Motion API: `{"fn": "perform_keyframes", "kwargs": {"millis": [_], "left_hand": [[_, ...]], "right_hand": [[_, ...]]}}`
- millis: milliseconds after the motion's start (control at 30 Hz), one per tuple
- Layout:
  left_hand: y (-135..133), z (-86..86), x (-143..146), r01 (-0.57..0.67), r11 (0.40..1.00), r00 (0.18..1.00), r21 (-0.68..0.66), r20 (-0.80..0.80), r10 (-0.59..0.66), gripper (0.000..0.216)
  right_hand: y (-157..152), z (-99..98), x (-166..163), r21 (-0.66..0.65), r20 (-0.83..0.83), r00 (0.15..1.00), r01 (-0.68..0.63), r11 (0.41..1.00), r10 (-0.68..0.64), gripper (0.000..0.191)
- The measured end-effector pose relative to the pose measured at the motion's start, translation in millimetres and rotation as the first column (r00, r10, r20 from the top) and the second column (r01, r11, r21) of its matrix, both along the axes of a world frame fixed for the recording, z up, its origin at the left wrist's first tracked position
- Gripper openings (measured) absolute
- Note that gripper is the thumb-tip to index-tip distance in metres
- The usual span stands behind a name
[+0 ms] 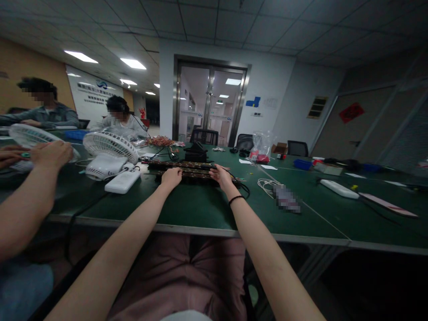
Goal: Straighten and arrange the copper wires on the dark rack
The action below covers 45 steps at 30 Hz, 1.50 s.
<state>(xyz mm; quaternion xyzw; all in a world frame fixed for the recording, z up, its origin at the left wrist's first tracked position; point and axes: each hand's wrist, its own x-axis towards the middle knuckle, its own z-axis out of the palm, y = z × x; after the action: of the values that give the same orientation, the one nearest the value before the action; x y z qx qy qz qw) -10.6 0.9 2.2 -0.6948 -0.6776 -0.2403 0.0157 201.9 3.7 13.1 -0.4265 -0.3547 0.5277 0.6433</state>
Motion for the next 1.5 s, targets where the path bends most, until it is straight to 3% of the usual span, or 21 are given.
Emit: {"fn": "perform_keyframes", "kwargs": {"millis": [267,700,1500], "left_hand": [[2.7,-2.2,-0.7,-0.012,1.0,1.0,0.006,0.001,0.012,0.037],[5.5,-5.3,-2.5,0.003,1.0,1.0,0.016,0.014,-0.004,0.036],[5.7,-5.0,-2.3,-0.008,1.0,1.0,0.004,0.009,0.008,0.037]], "right_hand": [[-0.3,3.6,1.2,0.052,-0.071,0.993,0.102,0.993,-0.098,0.011],[0.0,2.9,1.7,0.039,-0.069,0.986,0.156,0.987,-0.153,0.015],[-2.4,3.8,1.8,-0.051,-0.035,0.988,0.146,0.988,-0.148,0.017]]}}
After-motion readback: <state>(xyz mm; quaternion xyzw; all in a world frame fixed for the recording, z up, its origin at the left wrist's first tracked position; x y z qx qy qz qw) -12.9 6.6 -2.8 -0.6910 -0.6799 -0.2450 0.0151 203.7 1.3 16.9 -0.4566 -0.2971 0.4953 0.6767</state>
